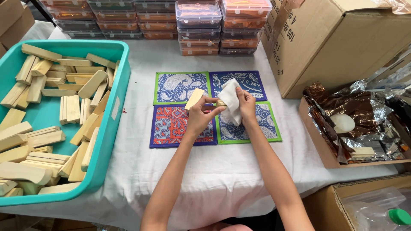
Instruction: The person places a folded white cloth into a clear plastic container, followed by two foil-wrapped items. They close the container and stack it with others. Then, they pick up wooden blocks from a bin and wipe them with the cloth.
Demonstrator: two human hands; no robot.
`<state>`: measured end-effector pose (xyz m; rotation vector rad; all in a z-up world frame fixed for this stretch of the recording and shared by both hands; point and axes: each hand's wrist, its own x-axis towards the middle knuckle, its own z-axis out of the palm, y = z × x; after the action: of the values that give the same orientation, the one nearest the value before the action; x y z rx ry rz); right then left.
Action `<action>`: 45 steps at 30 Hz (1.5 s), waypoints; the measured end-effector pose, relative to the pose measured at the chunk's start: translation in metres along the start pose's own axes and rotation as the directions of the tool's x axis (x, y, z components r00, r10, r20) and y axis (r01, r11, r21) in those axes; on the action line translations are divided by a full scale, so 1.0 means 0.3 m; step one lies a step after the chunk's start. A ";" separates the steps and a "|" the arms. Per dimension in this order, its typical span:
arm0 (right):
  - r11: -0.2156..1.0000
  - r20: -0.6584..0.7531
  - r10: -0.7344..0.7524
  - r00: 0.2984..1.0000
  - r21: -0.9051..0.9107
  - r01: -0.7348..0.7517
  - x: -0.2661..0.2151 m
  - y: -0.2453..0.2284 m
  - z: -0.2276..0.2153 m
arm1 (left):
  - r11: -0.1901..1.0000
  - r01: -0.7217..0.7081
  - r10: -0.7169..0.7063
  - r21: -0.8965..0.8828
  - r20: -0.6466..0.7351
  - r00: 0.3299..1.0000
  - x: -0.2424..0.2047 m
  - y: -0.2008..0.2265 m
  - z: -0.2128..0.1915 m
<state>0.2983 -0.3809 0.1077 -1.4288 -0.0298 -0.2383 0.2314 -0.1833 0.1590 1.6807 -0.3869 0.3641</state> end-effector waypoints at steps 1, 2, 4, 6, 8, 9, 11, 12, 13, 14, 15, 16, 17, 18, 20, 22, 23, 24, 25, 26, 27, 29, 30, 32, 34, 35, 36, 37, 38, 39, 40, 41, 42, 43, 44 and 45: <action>0.999 -0.044 0.023 0.999 0.024 -0.022 -0.004 -0.010 -0.002 | 0.995 0.100 -0.101 0.015 0.058 0.993 -0.005 0.009 0.003; 0.998 -0.087 0.045 0.995 0.047 -0.041 -0.005 -0.023 -0.003 | 0.980 0.196 -0.198 0.036 0.114 0.973 -0.007 0.019 0.007; 0.983 -0.072 0.070 0.995 0.176 -0.057 0.010 0.004 -0.011 | 0.996 0.080 -0.083 0.034 0.087 0.993 -0.028 0.022 0.021; 0.950 -0.053 0.092 0.994 0.305 -0.072 0.027 0.023 -0.012 | 0.999 -0.039 0.037 0.038 0.063 0.997 -0.038 0.049 0.030; 0.883 -0.010 0.232 0.973 0.423 -0.206 0.024 0.050 -0.011 | 0.855 -0.355 0.360 0.379 0.059 0.931 -0.062 0.090 0.038; 0.881 -0.008 0.236 0.972 0.423 -0.211 0.027 0.049 -0.008 | 0.856 -0.351 0.356 0.381 0.059 0.933 -0.064 0.083 0.046; 0.806 0.134 0.219 0.967 0.533 -0.256 0.021 0.055 -0.003 | 0.739 -0.474 0.454 0.479 0.165 0.875 -0.079 0.068 0.062; 0.805 0.135 0.226 0.965 0.531 -0.263 0.038 0.080 -0.020 | 0.743 -0.467 0.448 0.480 0.163 0.879 -0.081 0.061 0.068; 0.815 0.110 0.211 0.971 0.528 -0.237 0.055 0.107 -0.036 | 0.756 -0.446 0.380 0.478 0.234 0.895 -0.082 0.055 0.073; 0.823 0.084 0.199 0.976 0.526 -0.213 0.063 0.139 -0.052 | 0.770 -0.422 0.306 0.478 0.305 0.902 -0.090 0.046 0.078; 0.821 0.085 0.210 0.974 0.525 -0.223 0.052 0.134 -0.050 | 0.774 -0.413 0.295 0.479 0.304 0.906 -0.096 0.035 0.077; 0.825 0.092 0.194 0.977 0.523 -0.213 0.048 0.124 -0.048 | 0.802 -0.404 0.298 0.440 0.292 0.909 -0.094 0.025 0.078; 0.829 0.098 0.177 0.979 0.522 -0.202 0.045 0.112 -0.047 | 0.827 -0.395 0.301 0.400 0.279 0.912 -0.091 0.015 0.079; 0.829 0.094 0.178 0.980 0.523 -0.200 0.032 0.085 -0.027 | 0.828 -0.397 0.301 0.397 0.283 0.911 -0.084 0.013 0.072; 0.800 0.107 0.233 0.966 0.544 -0.253 0.000 0.035 0.007 | 0.839 -0.387 0.307 0.382 0.255 0.917 -0.076 0.006 0.061; 0.804 0.192 0.191 0.963 0.532 -0.266 -0.016 0.026 0.017 | 0.829 -0.393 0.331 0.398 0.218 0.918 -0.072 0.030 0.051; 0.809 0.281 0.142 0.949 0.519 -0.275 -0.019 0.018 0.023 | 0.815 -0.399 0.359 0.419 0.175 0.917 -0.066 0.043 0.046; 0.810 0.280 0.142 0.950 0.519 -0.274 -0.015 0.024 0.023 | 0.816 -0.400 0.360 0.418 0.176 0.916 -0.059 0.041 0.040; 0.829 0.227 0.139 0.964 0.506 -0.238 -0.010 0.028 0.023 | 0.836 -0.316 0.264 0.449 0.177 0.948 -0.052 0.039 0.034; 0.847 0.171 0.133 0.976 0.492 -0.202 -0.009 0.035 0.024 | 0.846 -0.231 0.165 0.480 0.178 0.970 -0.047 0.037 0.027; 0.846 0.168 0.133 0.977 0.494 -0.200 -0.024 0.006 0.033 | 0.846 -0.233 0.165 0.479 0.181 0.970 -0.046 0.021 0.027; 0.884 0.194 0.128 0.973 0.423 -0.200 -0.051 -0.053 0.052 | 0.830 -0.251 0.201 0.499 0.152 0.968 -0.044 -0.009 0.028; 0.884 0.197 0.126 0.972 0.423 -0.200 -0.048 -0.051 0.057 | 0.829 -0.252 0.203 0.500 0.150 0.968 -0.044 0.004 0.028; 0.871 0.228 0.095 0.969 0.452 -0.191 -0.046 -0.043 0.065 | 0.779 -0.245 0.222 0.578 0.111 0.969 -0.048 0.028 0.027; 0.885 0.233 0.087 0.969 0.428 -0.183 -0.058 -0.058 0.073 | 0.759 -0.254 0.256 0.599 0.083 0.963 -0.048 0.016 0.027; 0.898 0.236 0.080 0.968 0.405 -0.173 -0.063 -0.067 0.077 | 0.739 -0.263 0.291 0.620 0.057 0.955 -0.046 0.010 0.028; 0.898 0.236 0.078 0.969 0.406 -0.171 -0.061 -0.059 0.075 | 0.739 -0.264 0.293 0.620 0.058 0.954 -0.047 0.012 0.029; 0.902 0.254 0.081 0.964 0.394 -0.179 -0.060 -0.051 0.073 | 0.751 -0.252 0.280 0.610 0.051 0.959 -0.048 0.014 0.031; 0.904 0.272 0.080 0.959 0.385 -0.185 -0.054 -0.045 0.078 | 0.761 -0.241 0.268 0.602 0.047 0.962 -0.045 0.018 0.027; 0.903 0.272 0.075 0.959 0.388 -0.181 -0.047 -0.039 0.075 | 0.758 -0.245 0.272 0.604 0.049 0.961 -0.041 0.021 0.024; 0.909 0.266 0.115 0.957 0.360 -0.210 -0.043 -0.032 0.070 | 0.771 -0.234 0.239 0.592 0.071 0.968 -0.042 0.023 0.022; 0.913 0.259 0.155 0.953 0.332 -0.238 -0.038 -0.024 0.065 | 0.784 -0.221 0.205 0.580 0.094 0.974 -0.042 0.025 0.021; 0.913 0.258 0.154 0.954 0.331 -0.237 -0.024 0.008 0.052 | 0.785 -0.222 0.206 0.579 0.094 0.974 -0.041 0.011 0.022; 0.934 0.214 0.128 0.968 0.302 -0.190 -0.010 0.041 0.040 | 0.858 -0.171 0.113 0.484 0.147 0.983 -0.039 -0.003 0.024; 0.951 0.170 0.101 0.980 0.272 -0.145 0.002 0.076 0.029 | 0.915 -0.106 0.024 0.389 0.210 0.977 -0.039 -0.017 0.023; 0.951 0.169 0.101 0.980 0.273 -0.145 0.001 0.081 0.028 | 0.915 -0.106 0.023 0.390 0.212 0.977 -0.046 -0.014 0.026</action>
<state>0.3040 -0.3697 0.0852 -1.1539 -0.0961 -0.0180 0.2212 -0.1897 0.1479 2.1199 -0.5489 0.3365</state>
